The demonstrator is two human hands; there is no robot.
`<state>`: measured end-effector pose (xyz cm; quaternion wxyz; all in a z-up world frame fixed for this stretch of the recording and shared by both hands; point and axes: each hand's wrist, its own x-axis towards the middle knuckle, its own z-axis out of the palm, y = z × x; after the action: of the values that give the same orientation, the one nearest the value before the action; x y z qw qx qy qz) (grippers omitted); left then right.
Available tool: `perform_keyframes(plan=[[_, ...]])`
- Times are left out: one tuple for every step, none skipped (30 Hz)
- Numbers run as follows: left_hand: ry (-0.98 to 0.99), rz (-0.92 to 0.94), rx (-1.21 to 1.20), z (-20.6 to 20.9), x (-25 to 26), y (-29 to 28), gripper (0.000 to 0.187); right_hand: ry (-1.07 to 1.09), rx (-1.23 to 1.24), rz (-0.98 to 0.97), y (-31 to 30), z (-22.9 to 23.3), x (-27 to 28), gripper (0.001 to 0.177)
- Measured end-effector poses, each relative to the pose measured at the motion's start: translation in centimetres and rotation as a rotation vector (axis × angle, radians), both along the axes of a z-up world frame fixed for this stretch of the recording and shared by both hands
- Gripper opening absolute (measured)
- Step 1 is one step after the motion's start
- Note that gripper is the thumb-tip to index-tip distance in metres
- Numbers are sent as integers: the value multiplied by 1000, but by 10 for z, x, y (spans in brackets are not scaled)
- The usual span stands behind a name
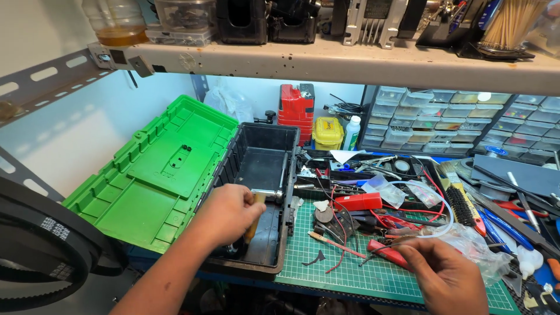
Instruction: The recorder is sorting and assembling various electronic components and wires at a workbench.
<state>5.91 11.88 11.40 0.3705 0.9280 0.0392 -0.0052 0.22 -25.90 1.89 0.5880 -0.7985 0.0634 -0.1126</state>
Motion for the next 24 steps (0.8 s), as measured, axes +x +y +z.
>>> perform_keyframes(plan=[[58,-22,110,-1,0,-6,33,25,-175,-66,-9,-12,-2,22],[112,-42,222,0,0,-10,34,47,-348,-130,-17,-24,-3,23],[112,-44,222,1,2,-13,34,47,-348,-132,-26,-42,-5,23],[163,-61,290,1,4,-16,34,41,-383,-86,-36,-60,-7,30],[213,-78,358,1,6,-19,34,36,-418,-41,-47,-79,-9,42],[212,-84,357,-6,10,-20,34,37,-420,-46,-45,-81,-12,42],[227,-100,376,-12,15,-20,35,-17,-478,-21,-44,-84,-15,46],[239,-116,395,-19,20,-22,36,-73,-538,3,-42,-86,-18,50],[236,-123,393,-21,22,-23,36,-73,-541,-4,-43,-90,-18,50],[230,-130,406,-23,24,-24,37,-135,-537,14,-42,-93,-18,47],[225,-137,419,-24,26,-24,38,-198,-532,32,-41,-97,-18,45],[226,-138,419,-21,24,-27,38,-196,-533,31,-42,-96,-19,45],[246,-134,433,-18,23,-30,40,-226,-519,42,-42,-95,-19,43],[269,-126,448,-15,20,-31,42,-255,-503,56,-40,-96,-19,40],[272,-125,449,-13,18,-33,42,-253,-502,59,-40,-95,-19,40],[295,-119,468,-10,16,-35,45,-260,-504,73,-39,-94,-19,39],[318,-113,486,-7,14,-37,50,-267,-506,87,-39,-93,-18,38],[319,-112,486,-7,13,-38,50,-266,-505,89,-39,-94,-17,38],[324,-118,504,-7,12,-38,51,-266,-521,103,-39,-94,-16,38],[327,-126,523,-7,12,-39,51,-266,-537,115,-40,-95,-15,38],[327,-125,522,-8,12,-39,51,-267,-537,115,-38,-92,-14,38],[330,-137,538,-9,12,-39,47,-261,-531,114,-35,-90,-15,35],[334,-149,553,-10,13,-40,43,-255,-526,113,-32,-88,-15,32],[335,-149,553,-8,12,-41,43,-254,-525,114,-30,-85,-16,32]])
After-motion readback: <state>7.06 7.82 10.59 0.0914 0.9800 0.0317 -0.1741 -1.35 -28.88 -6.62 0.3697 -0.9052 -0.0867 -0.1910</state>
